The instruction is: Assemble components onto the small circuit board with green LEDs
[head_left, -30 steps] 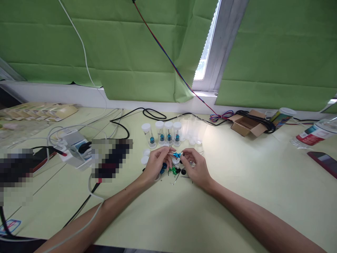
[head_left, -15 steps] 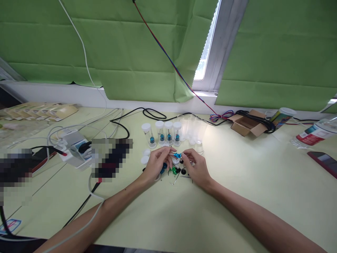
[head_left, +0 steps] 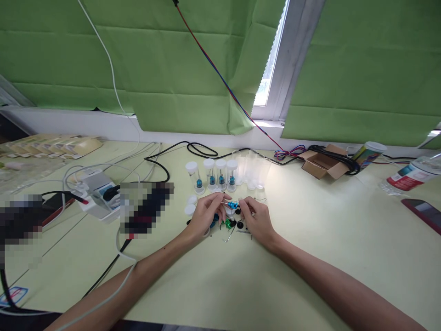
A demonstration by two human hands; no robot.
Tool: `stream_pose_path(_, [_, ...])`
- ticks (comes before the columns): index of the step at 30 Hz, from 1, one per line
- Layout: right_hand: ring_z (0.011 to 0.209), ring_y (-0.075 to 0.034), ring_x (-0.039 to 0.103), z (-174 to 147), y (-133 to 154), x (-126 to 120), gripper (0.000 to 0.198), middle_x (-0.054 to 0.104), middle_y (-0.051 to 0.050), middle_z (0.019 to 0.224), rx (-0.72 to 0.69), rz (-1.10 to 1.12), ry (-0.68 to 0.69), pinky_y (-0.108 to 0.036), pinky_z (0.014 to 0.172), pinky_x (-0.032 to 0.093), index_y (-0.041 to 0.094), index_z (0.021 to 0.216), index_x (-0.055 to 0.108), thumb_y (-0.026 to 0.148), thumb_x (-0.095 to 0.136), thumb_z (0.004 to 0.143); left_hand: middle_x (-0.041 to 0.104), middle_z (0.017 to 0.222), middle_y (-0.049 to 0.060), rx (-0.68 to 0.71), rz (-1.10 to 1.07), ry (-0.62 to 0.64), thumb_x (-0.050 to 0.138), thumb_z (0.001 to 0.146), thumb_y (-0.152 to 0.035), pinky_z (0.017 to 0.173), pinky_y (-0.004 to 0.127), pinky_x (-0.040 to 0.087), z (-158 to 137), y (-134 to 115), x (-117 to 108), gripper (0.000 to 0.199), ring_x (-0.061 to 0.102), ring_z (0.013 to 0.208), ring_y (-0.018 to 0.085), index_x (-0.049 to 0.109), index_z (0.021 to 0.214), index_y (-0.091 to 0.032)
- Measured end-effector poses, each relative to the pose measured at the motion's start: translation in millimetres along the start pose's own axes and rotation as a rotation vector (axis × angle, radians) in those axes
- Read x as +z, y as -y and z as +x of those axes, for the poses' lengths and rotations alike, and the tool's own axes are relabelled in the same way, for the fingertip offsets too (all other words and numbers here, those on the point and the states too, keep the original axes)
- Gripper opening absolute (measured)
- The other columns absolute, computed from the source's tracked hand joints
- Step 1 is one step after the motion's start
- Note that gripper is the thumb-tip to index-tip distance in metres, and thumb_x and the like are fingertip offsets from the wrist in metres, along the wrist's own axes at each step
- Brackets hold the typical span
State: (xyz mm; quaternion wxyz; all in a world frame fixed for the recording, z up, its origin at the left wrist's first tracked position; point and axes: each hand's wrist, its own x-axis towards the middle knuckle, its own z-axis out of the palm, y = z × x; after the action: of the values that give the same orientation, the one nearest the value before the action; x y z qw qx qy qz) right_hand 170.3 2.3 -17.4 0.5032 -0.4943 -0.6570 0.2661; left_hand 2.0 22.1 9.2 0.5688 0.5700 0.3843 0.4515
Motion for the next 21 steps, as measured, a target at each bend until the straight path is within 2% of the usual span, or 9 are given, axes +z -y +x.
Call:
stream_pose_path(5, [0.066, -0.014, 0.058, -1.1, 3.2, -1.6, 0.022, 0.065, -0.003, 0.075, -0.034, 0.042, -0.019, -0.026, 0.063, 0.047, 0.017, 0.087, 0.062, 0.034, 0.05, 0.095, 0.061, 0.055, 0.001, 0.007, -0.012, -0.013, 0.053, 0.091, -0.044, 0.042, 0.023, 0.044, 0.0, 1.8, -1.5, 0.035, 0.057, 0.046, 0.014, 0.067, 0.095, -0.012])
stream_pose_path(10, [0.075, -0.017, 0.063, -3.2, 2.3, -1.2, 0.017, 0.067, -0.007, 0.086, -0.073, 0.058, -0.059, -0.028, 0.067, 0.052, 0.016, 0.099, 0.061, 0.03, 0.058, 0.091, 0.059, 0.053, 0.0, 0.002, -0.024, -0.031, 0.053, 0.091, -0.043, 0.042, 0.023, 0.043, 0.5, 3.1, -2.0, 0.035, 0.057, 0.046, 0.014, 0.067, 0.096, -0.012])
stream_pose_path(21, [0.073, -0.016, 0.061, -2.9, -0.5, 1.1, 0.013, 0.065, -0.005, 0.081, -0.071, 0.096, -0.035, -0.028, 0.065, 0.05, 0.018, 0.094, 0.06, 0.029, 0.054, 0.094, 0.06, 0.054, 0.001, 0.001, 0.007, -0.02, 0.055, 0.089, -0.045, 0.042, 0.024, 0.043, 0.1, 1.0, -0.6, 0.035, 0.057, 0.046, 0.014, 0.067, 0.094, -0.013])
